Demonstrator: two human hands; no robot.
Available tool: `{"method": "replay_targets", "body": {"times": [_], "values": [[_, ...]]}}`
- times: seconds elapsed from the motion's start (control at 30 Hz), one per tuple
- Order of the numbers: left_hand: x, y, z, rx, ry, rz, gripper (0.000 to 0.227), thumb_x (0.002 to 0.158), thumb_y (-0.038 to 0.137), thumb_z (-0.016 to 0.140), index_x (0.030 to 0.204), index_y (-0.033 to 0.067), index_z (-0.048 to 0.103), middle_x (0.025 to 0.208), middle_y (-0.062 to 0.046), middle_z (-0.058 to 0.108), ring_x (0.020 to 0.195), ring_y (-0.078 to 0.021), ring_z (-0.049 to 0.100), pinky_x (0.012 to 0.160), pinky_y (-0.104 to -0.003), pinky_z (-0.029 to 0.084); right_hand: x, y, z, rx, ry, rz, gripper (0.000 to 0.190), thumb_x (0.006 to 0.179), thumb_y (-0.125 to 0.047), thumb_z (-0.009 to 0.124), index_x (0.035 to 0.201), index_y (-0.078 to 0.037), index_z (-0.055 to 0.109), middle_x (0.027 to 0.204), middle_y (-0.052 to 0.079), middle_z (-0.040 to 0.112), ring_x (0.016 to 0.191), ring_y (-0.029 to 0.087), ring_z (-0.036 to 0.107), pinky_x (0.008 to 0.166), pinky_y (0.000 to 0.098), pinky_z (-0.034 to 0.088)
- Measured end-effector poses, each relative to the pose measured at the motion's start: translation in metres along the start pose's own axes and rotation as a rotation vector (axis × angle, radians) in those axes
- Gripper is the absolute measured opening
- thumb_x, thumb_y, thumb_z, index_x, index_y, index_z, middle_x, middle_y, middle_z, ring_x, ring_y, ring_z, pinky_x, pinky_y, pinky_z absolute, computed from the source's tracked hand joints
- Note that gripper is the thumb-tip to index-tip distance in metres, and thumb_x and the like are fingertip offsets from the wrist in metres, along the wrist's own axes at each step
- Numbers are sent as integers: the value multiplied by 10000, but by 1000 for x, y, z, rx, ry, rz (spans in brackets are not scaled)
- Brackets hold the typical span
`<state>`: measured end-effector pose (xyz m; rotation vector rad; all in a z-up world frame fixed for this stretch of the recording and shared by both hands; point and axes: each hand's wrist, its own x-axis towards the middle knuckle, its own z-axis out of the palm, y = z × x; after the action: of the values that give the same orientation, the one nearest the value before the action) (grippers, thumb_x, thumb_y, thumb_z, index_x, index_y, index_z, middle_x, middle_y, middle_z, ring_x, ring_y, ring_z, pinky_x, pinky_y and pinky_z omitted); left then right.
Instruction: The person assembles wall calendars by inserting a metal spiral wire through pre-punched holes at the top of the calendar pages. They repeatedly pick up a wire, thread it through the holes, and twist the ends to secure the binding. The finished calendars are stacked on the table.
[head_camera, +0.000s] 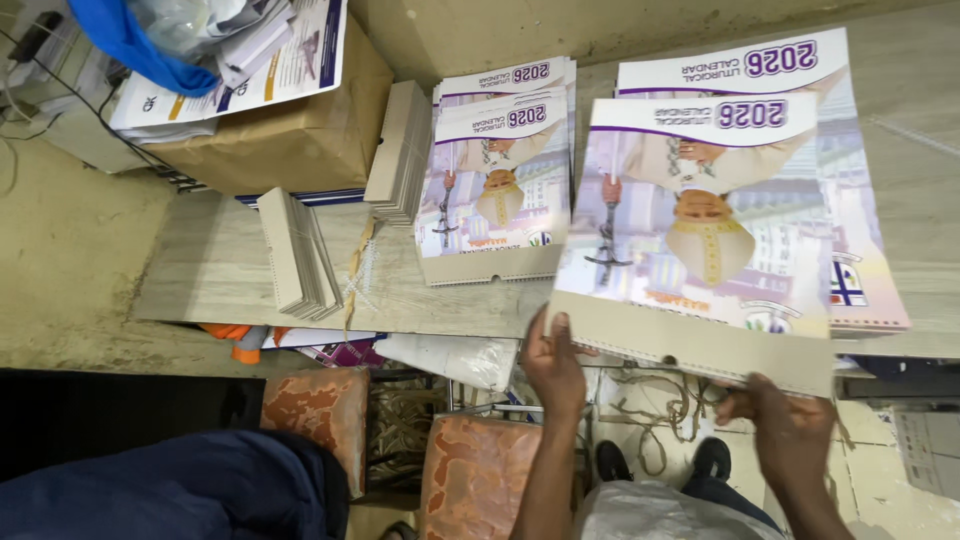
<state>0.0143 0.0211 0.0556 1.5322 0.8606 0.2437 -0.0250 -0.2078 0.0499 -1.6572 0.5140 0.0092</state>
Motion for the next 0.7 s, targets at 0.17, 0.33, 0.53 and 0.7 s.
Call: {"method": "replay_targets", "body": {"times": [0.17, 0.33, 0.53, 0.7], "values": [[95, -30, -102, -317, 152, 103, 569, 987, 350, 672, 1477, 62, 657, 845, -150, 722, 526, -206, 663, 445, -342, 643, 9, 18, 126, -82, -281, -106, 555, 1101, -312, 584, 673, -61, 834, 621, 140, 810, 521, 222, 729, 626, 340, 552], [174, -60, -145, -405, 178, 100, 405, 1087, 151, 625, 1445, -38, 635, 1010, -260, 760, 559, -283, 761, 528, -358, 722, 17, 21, 229, 74, -477, -130, 528, 1094, -184, 541, 654, -16, 778, 614, 147, 779, 513, 210, 735, 614, 285, 534], [234, -24, -138, -365, 186, 85, 396, 1098, 155, 622, 1464, 2, 629, 993, -274, 737, 616, -331, 780, 547, -332, 729, 60, 6, 291, 279, -505, -35, 300, 1133, -174, 560, 918, 23, 488, 744, 272, 752, 574, 267, 725, 608, 354, 576], [259, -10, -125, 14, 255, 28, 288, 1017, 221, 715, 1278, 115, 772, 692, -195, 771, 513, -253, 764, 461, -306, 652, 93, 12, 306, 333, -551, 151, 317, 1119, -157, 540, 1095, 144, 633, 1102, 293, 785, 811, 328, 822, 659, 408, 688]]}}
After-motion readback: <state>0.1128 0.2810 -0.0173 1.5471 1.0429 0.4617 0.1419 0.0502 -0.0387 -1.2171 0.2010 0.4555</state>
